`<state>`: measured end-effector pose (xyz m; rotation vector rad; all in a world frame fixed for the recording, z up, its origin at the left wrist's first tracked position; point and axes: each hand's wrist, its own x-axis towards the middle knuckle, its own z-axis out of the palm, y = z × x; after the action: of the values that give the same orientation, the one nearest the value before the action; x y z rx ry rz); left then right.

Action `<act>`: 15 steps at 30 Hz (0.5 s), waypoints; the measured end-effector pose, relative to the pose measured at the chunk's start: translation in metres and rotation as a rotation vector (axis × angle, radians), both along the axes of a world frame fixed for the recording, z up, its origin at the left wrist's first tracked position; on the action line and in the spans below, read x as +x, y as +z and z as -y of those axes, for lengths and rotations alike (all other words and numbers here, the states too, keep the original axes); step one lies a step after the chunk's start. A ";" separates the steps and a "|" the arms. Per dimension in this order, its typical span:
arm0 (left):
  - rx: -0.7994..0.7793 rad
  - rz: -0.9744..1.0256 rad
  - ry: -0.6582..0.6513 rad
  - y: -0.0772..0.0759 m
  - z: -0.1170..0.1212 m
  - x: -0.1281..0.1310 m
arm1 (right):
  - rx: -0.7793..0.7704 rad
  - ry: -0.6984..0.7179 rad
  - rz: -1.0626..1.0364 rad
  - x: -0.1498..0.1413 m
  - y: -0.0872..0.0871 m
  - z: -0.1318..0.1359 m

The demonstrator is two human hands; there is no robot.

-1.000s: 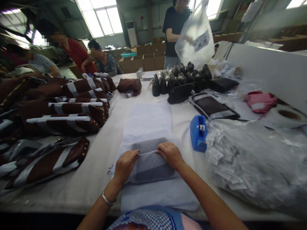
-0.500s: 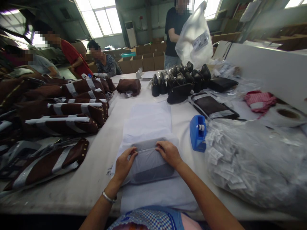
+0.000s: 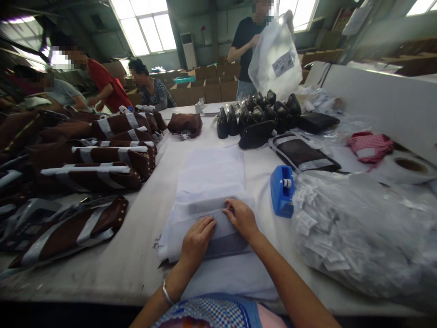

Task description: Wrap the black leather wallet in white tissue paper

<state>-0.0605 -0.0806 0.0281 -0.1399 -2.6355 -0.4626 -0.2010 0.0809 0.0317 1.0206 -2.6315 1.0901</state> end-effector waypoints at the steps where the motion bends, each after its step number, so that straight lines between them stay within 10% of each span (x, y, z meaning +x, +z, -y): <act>1: -0.017 0.022 0.015 -0.003 -0.004 0.000 | -0.001 -0.010 -0.014 -0.002 -0.002 -0.001; 15: -0.237 0.150 0.059 -0.019 -0.001 -0.002 | -0.088 -0.442 -0.005 -0.005 0.002 -0.126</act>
<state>-0.0622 -0.0794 0.0090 -0.1045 -2.8267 -0.1449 -0.2056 0.2070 0.0335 0.3908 -2.5947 1.0756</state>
